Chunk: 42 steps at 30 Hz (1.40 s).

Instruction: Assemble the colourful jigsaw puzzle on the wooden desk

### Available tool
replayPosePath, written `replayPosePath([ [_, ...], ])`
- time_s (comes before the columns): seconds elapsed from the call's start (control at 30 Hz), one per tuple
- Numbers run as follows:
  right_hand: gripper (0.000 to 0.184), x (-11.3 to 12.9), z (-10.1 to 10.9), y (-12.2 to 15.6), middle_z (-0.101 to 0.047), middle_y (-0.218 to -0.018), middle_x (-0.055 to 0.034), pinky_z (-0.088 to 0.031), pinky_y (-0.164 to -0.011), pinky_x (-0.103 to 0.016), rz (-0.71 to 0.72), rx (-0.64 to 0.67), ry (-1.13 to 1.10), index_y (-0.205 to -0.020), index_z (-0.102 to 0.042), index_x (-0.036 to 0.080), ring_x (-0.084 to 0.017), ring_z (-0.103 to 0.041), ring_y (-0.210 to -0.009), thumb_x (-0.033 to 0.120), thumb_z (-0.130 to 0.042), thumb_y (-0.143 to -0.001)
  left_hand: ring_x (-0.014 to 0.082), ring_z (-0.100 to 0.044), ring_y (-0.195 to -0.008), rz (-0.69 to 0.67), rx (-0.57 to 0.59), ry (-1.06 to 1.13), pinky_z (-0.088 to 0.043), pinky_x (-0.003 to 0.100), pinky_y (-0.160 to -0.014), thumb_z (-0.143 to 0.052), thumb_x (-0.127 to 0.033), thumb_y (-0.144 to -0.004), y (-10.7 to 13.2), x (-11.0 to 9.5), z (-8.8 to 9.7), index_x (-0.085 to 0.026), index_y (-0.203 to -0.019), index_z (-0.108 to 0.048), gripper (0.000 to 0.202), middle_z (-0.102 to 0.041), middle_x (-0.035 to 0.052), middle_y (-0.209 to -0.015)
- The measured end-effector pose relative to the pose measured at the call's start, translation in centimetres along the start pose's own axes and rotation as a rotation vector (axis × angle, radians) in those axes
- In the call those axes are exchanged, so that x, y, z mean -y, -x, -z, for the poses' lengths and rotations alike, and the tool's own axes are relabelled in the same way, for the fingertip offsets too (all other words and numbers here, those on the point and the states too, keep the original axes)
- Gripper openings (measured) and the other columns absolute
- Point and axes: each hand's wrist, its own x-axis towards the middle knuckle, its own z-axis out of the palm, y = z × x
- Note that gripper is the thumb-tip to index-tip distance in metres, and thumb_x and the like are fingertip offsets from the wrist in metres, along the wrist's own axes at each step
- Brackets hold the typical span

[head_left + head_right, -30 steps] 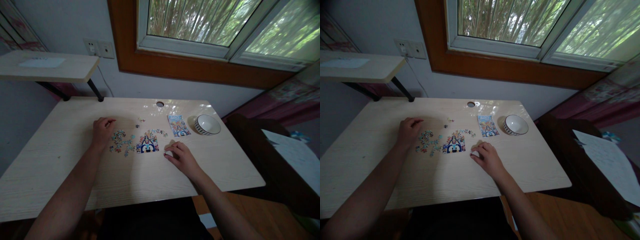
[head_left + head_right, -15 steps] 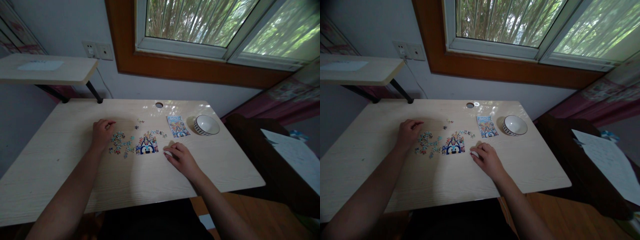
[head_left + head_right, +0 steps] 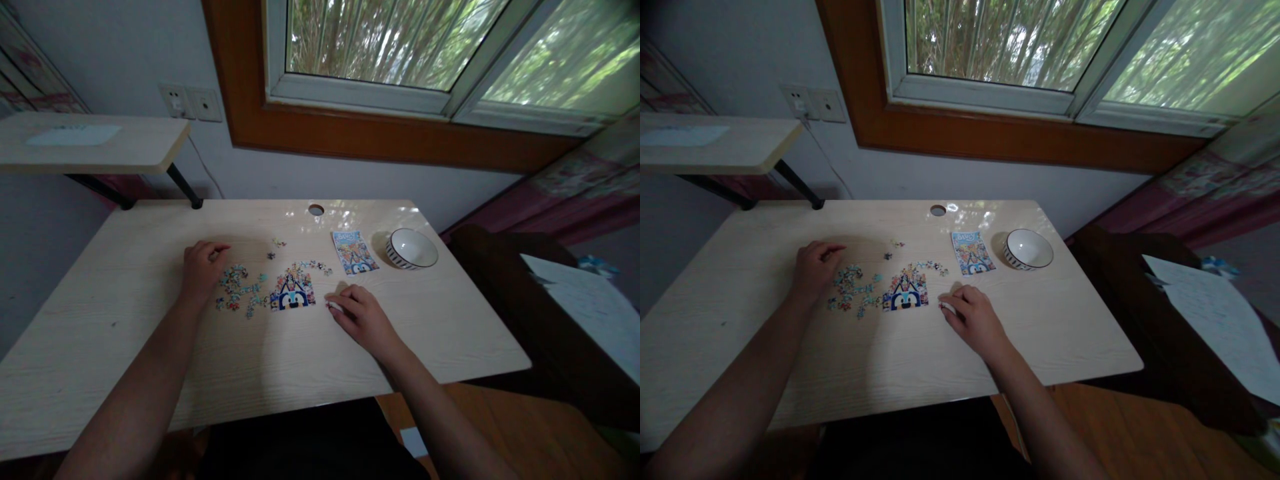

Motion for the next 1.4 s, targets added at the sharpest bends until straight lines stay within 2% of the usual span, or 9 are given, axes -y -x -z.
replayPosePath([
  [0.37, 0.028, 0.0, 0.1, 0.0, -0.066, -0.101, -0.009, -0.054, -0.082, -0.041, 0.009, 0.007, -0.015, -0.124, -0.073, 0.026, -0.023, -0.062, -0.093, 0.022, -0.059, -0.1, 0.0246, -0.064, -0.092, -0.03, -0.001, -0.029, -0.044, 0.044, -0.105, -0.058, -0.032, -0.089, 0.1, 0.1, -0.2, -0.023, -0.098, -0.078, 0.024, -0.073, 0.006, -0.101],
  [0.57, 0.047, 0.6, 0.5, -0.2, -0.065, -0.102, -0.0093, -0.056, -0.086, -0.044, -0.052, 0.04, 0.007, -0.146, -0.057, 0.03, -0.026, -0.062, -0.098, 0.022, -0.058, -0.1, 0.0258, -0.064, -0.095, -0.017, 0.028, -0.04, -0.045, 0.044, -0.105, -0.058, -0.033, -0.09, 0.2, -0.2, 0.0, -0.023, -0.099, -0.077, 0.024, -0.073, 0.0068, -0.103],
  [0.8, 0.028, 0.7, 0.4, -0.3, -0.064, -0.099, -0.0101, -0.055, -0.082, -0.042, -0.066, 0.052, 0.04, -0.124, -0.069, 0.023, -0.026, -0.063, -0.094, 0.033, -0.066, -0.098, 0.025, -0.064, -0.092, -0.04, 0.03, -0.036, -0.045, 0.044, -0.104, -0.058, -0.032, -0.091, 0.2, -0.4, 0.1, -0.022, -0.099, -0.078, 0.024, -0.072, 0.0075, -0.1],
  [1.03, 0.026, 0.1, -0.2, -0.5, -0.064, -0.097, -0.0087, -0.055, -0.081, -0.04, -0.044, 0.015, 0.016, -0.124, -0.072, 0.025, -0.024, -0.063, -0.091, 0.03, -0.063, -0.1, 0.0248, -0.063, -0.092, -0.038, 0.047, -0.025, -0.047, 0.043, -0.101, -0.059, -0.033, -0.089, 0.2, -0.3, 0.1, -0.022, -0.099, -0.078, 0.024, -0.072, 0.0069, -0.101],
  [1.4, 0.044, -0.3, -0.3, -0.3, -0.068, -0.115, -0.0096, -0.056, -0.099, -0.049, -0.088, -0.045, -0.077, -0.145, -0.058, 0.032, -0.028, -0.063, -0.111, 0.024, -0.057, -0.102, 0.0247, -0.064, -0.091, -0.036, 0.052, -0.018, -0.046, 0.044, -0.102, -0.058, -0.03, -0.089, 0.1, -0.7, 0.3, -0.021, -0.096, -0.077, 0.022, -0.072, 0.0073, -0.099],
])
